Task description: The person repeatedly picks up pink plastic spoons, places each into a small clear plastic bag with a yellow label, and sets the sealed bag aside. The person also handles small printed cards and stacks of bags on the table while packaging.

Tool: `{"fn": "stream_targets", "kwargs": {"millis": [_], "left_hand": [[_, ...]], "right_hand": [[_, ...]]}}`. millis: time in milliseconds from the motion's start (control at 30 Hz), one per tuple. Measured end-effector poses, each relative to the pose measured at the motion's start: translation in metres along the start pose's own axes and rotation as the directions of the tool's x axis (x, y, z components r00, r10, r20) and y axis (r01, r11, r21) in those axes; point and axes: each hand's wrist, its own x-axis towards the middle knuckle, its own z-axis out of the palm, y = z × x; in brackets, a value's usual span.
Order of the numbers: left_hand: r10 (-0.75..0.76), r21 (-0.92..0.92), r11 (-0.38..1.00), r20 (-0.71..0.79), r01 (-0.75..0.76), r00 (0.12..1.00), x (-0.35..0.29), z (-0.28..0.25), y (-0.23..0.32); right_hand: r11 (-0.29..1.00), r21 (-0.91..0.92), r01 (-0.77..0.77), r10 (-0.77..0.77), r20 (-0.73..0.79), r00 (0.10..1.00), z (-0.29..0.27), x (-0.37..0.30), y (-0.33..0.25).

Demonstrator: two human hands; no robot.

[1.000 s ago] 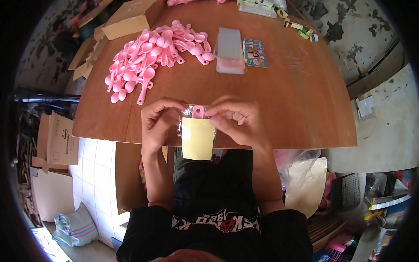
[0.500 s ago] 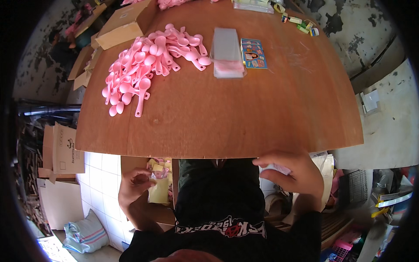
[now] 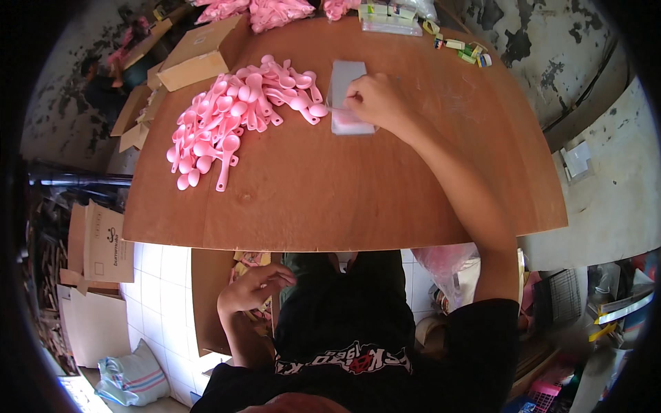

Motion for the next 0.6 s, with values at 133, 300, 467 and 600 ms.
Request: {"fn": "stream_targets", "kwargs": {"millis": [133,300,467,600], "left_hand": [[0.172,-0.009,0.985,0.195,-0.174,0.966,0.013,0.012,0.038],[0.252,0.024,0.962,0.300,-0.271,0.920,0.013,0.009,0.046],[0.343,-0.072,0.938,0.311,-0.338,0.886,0.023,0.005,0.061],[0.382,-0.060,0.923,0.278,-0.381,0.881,0.036,0.011,0.080]], "right_hand": [[0.987,-0.142,-0.076,0.113,0.270,0.956,0.036,0.027,0.023],[0.992,-0.094,-0.086,0.112,0.317,0.942,0.046,0.034,0.040],[0.992,-0.025,-0.125,0.127,0.304,0.944,0.027,0.028,0.028],[0.991,-0.037,-0.127,0.132,0.207,0.969,0.022,0.022,0.030]]}}
